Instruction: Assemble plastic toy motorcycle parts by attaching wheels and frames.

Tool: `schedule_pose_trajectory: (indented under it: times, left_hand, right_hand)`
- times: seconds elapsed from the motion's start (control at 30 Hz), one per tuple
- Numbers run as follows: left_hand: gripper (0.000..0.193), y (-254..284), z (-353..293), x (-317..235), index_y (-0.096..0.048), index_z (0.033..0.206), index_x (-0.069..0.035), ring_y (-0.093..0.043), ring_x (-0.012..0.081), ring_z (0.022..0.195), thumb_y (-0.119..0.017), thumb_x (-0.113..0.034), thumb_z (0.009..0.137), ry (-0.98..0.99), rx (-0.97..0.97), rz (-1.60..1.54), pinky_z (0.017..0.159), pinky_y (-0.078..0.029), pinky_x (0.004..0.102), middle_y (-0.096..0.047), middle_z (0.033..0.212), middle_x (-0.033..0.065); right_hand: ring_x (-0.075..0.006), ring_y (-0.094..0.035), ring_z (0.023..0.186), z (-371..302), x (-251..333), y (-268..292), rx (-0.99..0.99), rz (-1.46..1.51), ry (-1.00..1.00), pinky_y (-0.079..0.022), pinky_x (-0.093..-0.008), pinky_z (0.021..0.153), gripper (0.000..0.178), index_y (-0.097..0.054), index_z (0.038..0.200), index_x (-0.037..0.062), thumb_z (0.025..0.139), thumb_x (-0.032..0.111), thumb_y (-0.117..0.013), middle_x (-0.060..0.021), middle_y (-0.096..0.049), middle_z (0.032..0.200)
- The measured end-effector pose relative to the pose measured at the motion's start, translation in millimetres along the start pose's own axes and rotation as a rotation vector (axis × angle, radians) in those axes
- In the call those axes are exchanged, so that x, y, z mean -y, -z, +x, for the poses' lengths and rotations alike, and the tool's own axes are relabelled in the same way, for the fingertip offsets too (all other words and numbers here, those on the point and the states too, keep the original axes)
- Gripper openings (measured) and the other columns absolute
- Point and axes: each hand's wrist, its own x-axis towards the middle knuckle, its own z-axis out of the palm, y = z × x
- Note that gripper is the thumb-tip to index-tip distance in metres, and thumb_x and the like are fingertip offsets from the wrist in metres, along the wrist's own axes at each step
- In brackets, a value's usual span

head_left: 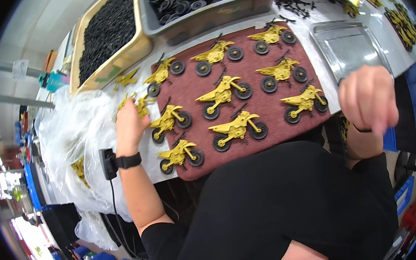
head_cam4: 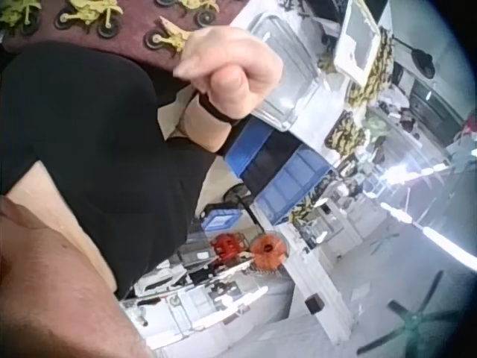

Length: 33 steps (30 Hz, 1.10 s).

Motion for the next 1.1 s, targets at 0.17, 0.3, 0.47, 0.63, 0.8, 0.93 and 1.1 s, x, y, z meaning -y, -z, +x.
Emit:
schedule_pose_trajectory:
  times: [0.17,0.3,0.47,0.63,0.8,0.93,1.1]
  left_hand:
    - [0.054,35,-8,-7,-0.05,0.112,0.003,-0.062,0.034,0.081,-0.072,-0.008,0.065,0.083,0.036,-0.046,0.072,-0.05,0.0393,-0.063,0.086,0.0192]
    - [0.053,78,2,-54,-0.047,0.116,0.001,-0.061,0.0241,0.086,-0.07,-0.003,0.068,-0.015,0.122,-0.295,0.075,-0.05,0.0347,-0.059,0.091,0.0137]
    - [0.05,65,38,-201,-0.049,0.112,0.001,-0.06,0.0291,0.088,-0.073,-0.007,0.068,-0.631,-0.049,-0.494,0.077,-0.05,0.0362,-0.058,0.097,0.0164]
    - [0.042,15,53,-263,-0.054,0.106,0.001,-0.058,0.032,0.093,-0.073,-0.008,0.069,-0.746,-0.2,-0.524,0.082,-0.048,0.0377,-0.059,0.098,0.0153]
    - [0.035,-16,51,-274,-0.061,0.101,0.001,-0.059,0.0312,0.093,-0.074,-0.011,0.07,-0.677,-0.128,-0.565,0.081,-0.049,0.0375,-0.061,0.098,0.0146]
    - [0.033,-27,51,-283,-0.061,0.1,0.001,-0.06,0.0311,0.092,-0.073,-0.01,0.071,-0.56,-0.072,-0.548,0.081,-0.05,0.037,-0.063,0.099,0.0149]
    - [0.032,-28,50,-290,-0.062,0.101,0.002,-0.06,0.032,0.093,-0.071,-0.008,0.072,-0.496,0.004,-0.467,0.083,-0.048,0.0378,-0.063,0.099,0.0161]
  right_hand:
    - [-0.0033,-0.036,0.04,-16,6,6,-0.383,-0.324,-0.201,-0.028,-0.0199,0.038,0.031,-0.062,0.081,-0.0032,0.095,0.02,-0.048,0.001,-0.046,0.054]
    - [-0.0031,-0.041,0.047,-4,3,12,-0.504,-0.549,-0.563,-0.031,-0.0197,0.043,0.028,-0.065,0.093,-0.002,0.094,0.023,-0.052,0.0022,-0.047,0.058]
    - [-0.0071,-0.057,0.07,-1,-28,28,-0.444,-0.746,-0.864,-0.047,-0.0191,0.06,0.035,-0.053,0.122,-0.0022,0.094,0.019,-0.054,-0.001,-0.059,0.078]
    - [-0.0027,-0.05,0.062,-18,-39,52,-0.57,-0.555,-0.832,-0.04,-0.0166,0.053,0.028,-0.057,0.104,0.0013,0.088,0.024,-0.064,0.0026,-0.058,0.077]
    - [-0.0025,-0.051,0.064,-45,-41,65,-0.651,-0.487,-0.869,-0.04,-0.017,0.054,0.029,-0.058,0.106,0.0003,0.088,0.022,-0.065,0.0023,-0.059,0.08]
    - [-0.0154,-0.062,0.085,-58,-51,74,-0.723,-0.818,-0.778,-0.05,-0.0276,0.076,0.036,-0.061,0.106,-0.005,0.082,0.019,-0.071,-0.0108,-0.066,0.095]
    - [-0.0129,-0.058,0.077,-64,-58,79,-0.637,-1.227,-0.795,-0.049,-0.0262,0.071,0.033,-0.065,0.103,0.0008,0.077,0.019,-0.075,-0.0071,-0.062,0.09]
